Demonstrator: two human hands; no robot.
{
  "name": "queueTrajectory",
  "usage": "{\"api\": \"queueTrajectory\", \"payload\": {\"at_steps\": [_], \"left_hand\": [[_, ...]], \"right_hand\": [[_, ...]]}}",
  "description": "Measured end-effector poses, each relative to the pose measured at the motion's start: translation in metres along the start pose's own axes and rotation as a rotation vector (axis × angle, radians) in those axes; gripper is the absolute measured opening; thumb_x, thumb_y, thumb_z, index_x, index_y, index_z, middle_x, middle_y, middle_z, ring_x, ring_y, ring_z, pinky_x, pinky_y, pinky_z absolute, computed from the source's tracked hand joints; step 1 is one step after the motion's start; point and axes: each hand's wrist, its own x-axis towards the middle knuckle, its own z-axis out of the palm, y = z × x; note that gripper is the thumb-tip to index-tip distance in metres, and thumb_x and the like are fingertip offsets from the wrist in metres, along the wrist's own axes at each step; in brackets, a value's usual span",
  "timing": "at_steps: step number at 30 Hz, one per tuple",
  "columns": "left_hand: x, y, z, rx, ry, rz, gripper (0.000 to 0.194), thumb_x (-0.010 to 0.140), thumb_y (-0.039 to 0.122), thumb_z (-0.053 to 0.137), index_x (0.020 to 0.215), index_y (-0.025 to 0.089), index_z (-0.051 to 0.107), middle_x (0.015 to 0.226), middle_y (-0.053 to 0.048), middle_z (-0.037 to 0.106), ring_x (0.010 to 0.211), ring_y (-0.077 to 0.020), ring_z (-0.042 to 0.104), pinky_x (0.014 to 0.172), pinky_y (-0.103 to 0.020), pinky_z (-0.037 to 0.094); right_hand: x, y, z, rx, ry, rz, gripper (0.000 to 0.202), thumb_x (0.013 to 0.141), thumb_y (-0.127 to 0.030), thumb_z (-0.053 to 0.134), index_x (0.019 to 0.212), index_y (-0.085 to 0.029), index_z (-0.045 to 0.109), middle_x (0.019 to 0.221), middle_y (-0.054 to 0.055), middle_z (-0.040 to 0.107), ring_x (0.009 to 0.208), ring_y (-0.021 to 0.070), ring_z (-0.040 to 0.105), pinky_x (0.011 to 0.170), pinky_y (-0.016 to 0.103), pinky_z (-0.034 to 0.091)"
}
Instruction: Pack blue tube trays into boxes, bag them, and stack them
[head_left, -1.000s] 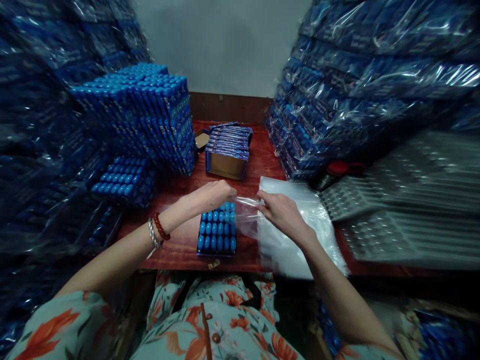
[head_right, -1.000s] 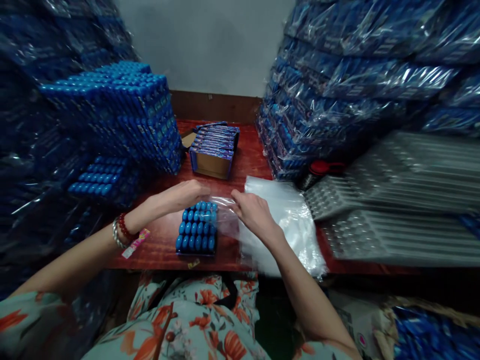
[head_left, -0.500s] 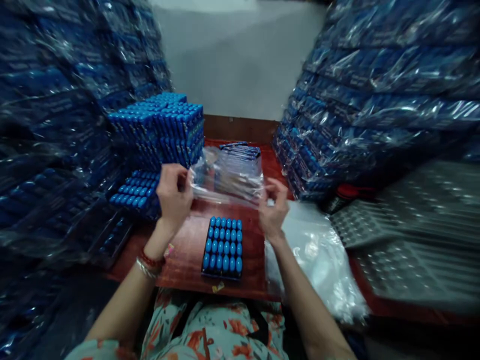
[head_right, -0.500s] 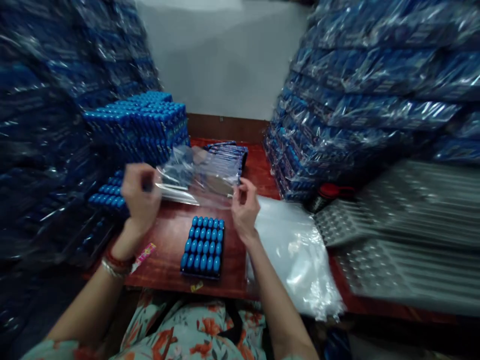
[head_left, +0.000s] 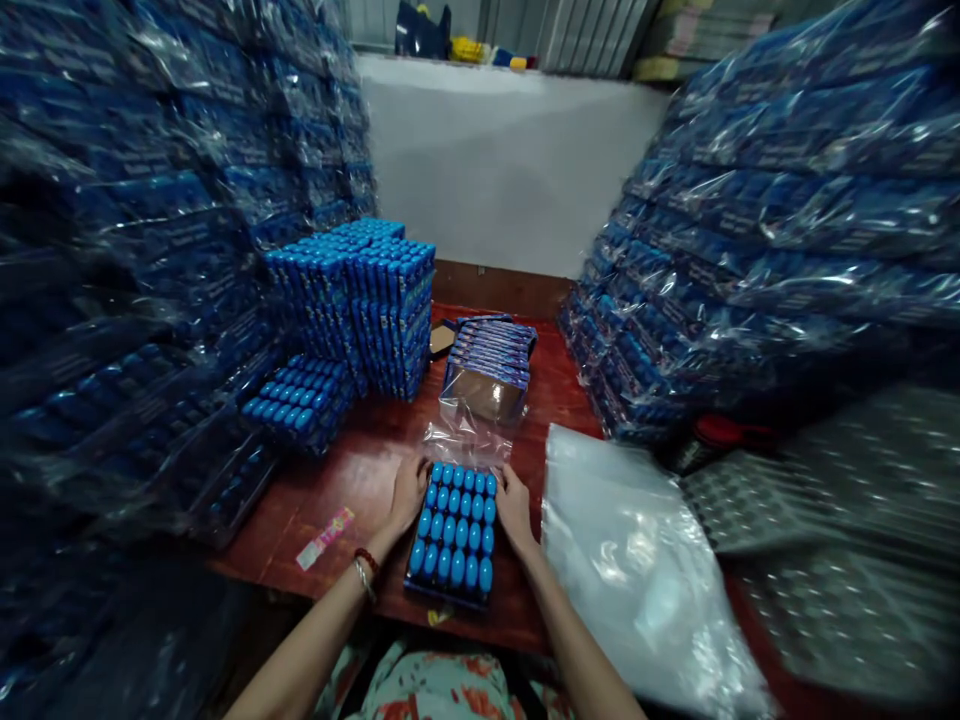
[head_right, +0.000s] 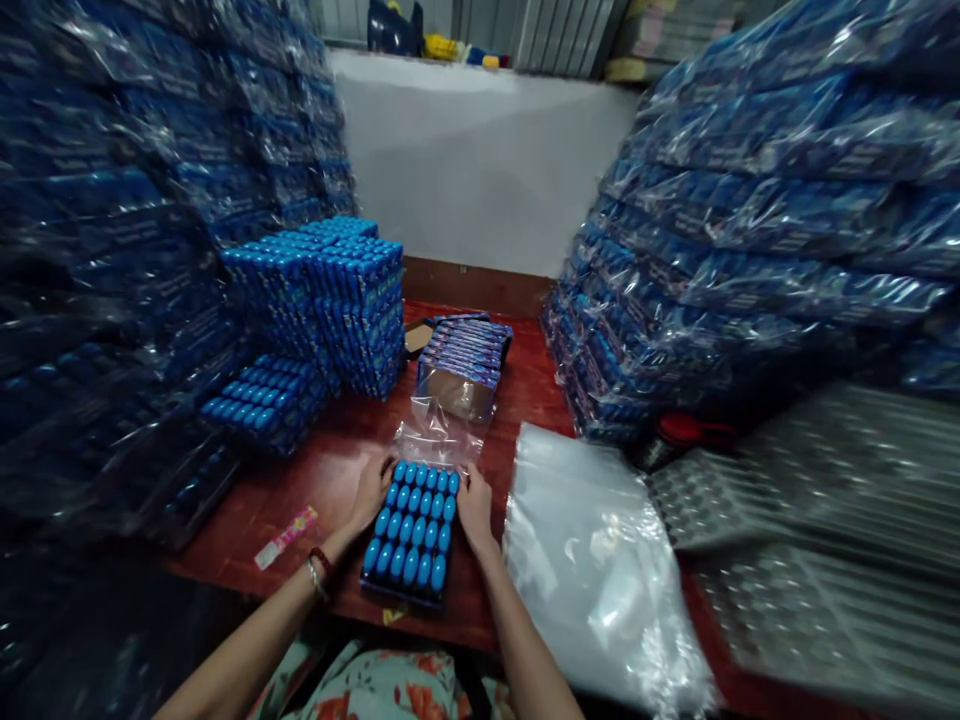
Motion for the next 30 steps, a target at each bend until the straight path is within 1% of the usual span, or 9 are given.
{"api": "queueTrajectory", "payload": {"at_steps": [3, 7, 10, 14, 18, 20, 23, 26, 30], "left_hand": [[-0.021, -0.005, 0.001, -0.027, -0.023, -0.033, 0.018, 0.087, 0.027, 0.04, 0.085, 0.016, 0.054, 0.088, -0.006, 0.06, 0.082, -0.0177, 0.055, 0.08, -0.031, 0.045], [-0.057, -0.008, -0.01, -0.123, -0.065, -0.08, 0.026, 0.093, 0.035, 0.032, 0.094, 0.017, 0.051, 0.089, -0.003, 0.058, 0.079, -0.0148, 0.055, 0.078, -0.028, 0.046], [-0.075, -0.002, -0.019, -0.167, 0.001, -0.101, 0.028, 0.094, 0.038, 0.032, 0.097, 0.018, 0.05, 0.096, -0.005, 0.057, 0.089, -0.0157, 0.054, 0.086, -0.029, 0.044], [-0.079, 0.004, -0.026, -0.132, 0.109, -0.165, 0.028, 0.093, 0.041, 0.032, 0.086, 0.019, 0.048, 0.084, -0.003, 0.055, 0.08, -0.0156, 0.053, 0.077, -0.027, 0.045], [-0.076, -0.01, -0.028, -0.117, 0.13, -0.242, 0.028, 0.09, 0.043, 0.037, 0.078, 0.019, 0.043, 0.072, 0.0, 0.051, 0.068, -0.0144, 0.051, 0.065, -0.025, 0.044], [-0.075, -0.019, -0.03, -0.113, 0.089, -0.248, 0.026, 0.087, 0.041, 0.04, 0.073, 0.019, 0.043, 0.068, 0.001, 0.05, 0.065, -0.0136, 0.05, 0.062, -0.024, 0.043], [-0.077, -0.026, -0.036, -0.082, -0.009, -0.229, 0.023, 0.08, 0.035, 0.048, 0.064, 0.019, 0.042, 0.061, 0.002, 0.047, 0.061, -0.0136, 0.048, 0.059, -0.024, 0.04], [-0.08, -0.021, -0.05, -0.052, -0.115, -0.209, 0.021, 0.078, 0.032, 0.051, 0.062, 0.019, 0.046, 0.059, 0.002, 0.05, 0.062, -0.0159, 0.051, 0.061, -0.025, 0.041], [-0.083, -0.008, -0.066, 0.085, -0.27, -0.197, 0.02, 0.084, 0.033, 0.047, 0.075, 0.02, 0.059, 0.073, -0.005, 0.065, 0.077, -0.0222, 0.061, 0.071, -0.03, 0.045]], "right_hand": [[-0.022, 0.0, 0.004, 0.045, -0.015, 0.039, 0.033, 0.083, -0.039, 0.036, 0.094, -0.018, 0.059, 0.088, 0.005, 0.067, 0.077, 0.02, 0.061, 0.073, 0.031, 0.046], [-0.056, -0.005, 0.008, 0.118, -0.013, 0.114, 0.035, 0.087, -0.042, 0.033, 0.101, -0.018, 0.055, 0.097, 0.008, 0.066, 0.082, 0.0204, 0.061, 0.075, 0.032, 0.046], [-0.068, -0.012, 0.008, 0.146, -0.039, 0.105, 0.035, 0.087, -0.043, 0.034, 0.102, -0.018, 0.053, 0.1, 0.008, 0.065, 0.087, 0.0206, 0.06, 0.08, 0.033, 0.045], [-0.063, -0.018, 0.009, 0.229, -0.042, 0.07, 0.033, 0.084, -0.041, 0.04, 0.104, -0.018, 0.053, 0.1, 0.007, 0.063, 0.091, 0.0199, 0.058, 0.082, 0.032, 0.045], [-0.06, -0.017, 0.012, 0.287, -0.01, 0.153, 0.033, 0.079, -0.038, 0.047, 0.103, -0.017, 0.051, 0.084, 0.003, 0.06, 0.074, 0.0169, 0.056, 0.068, 0.028, 0.046], [-0.064, -0.015, 0.014, 0.266, -0.015, 0.202, 0.032, 0.079, -0.038, 0.046, 0.102, -0.017, 0.051, 0.074, 0.0, 0.057, 0.065, 0.0158, 0.053, 0.061, 0.027, 0.044], [-0.071, -0.012, 0.013, 0.187, -0.044, 0.217, 0.034, 0.08, -0.038, 0.044, 0.105, -0.018, 0.051, 0.069, -0.001, 0.056, 0.063, 0.0164, 0.053, 0.06, 0.027, 0.043], [-0.075, -0.011, 0.006, 0.053, -0.143, 0.174, 0.037, 0.083, -0.036, 0.041, 0.113, -0.017, 0.05, 0.069, -0.001, 0.058, 0.062, 0.0178, 0.056, 0.06, 0.029, 0.043], [-0.077, -0.017, -0.011, -0.203, -0.328, 0.132, 0.037, 0.082, -0.024, 0.038, 0.117, -0.016, 0.049, 0.07, 0.002, 0.061, 0.062, 0.0198, 0.059, 0.058, 0.029, 0.042]]}}
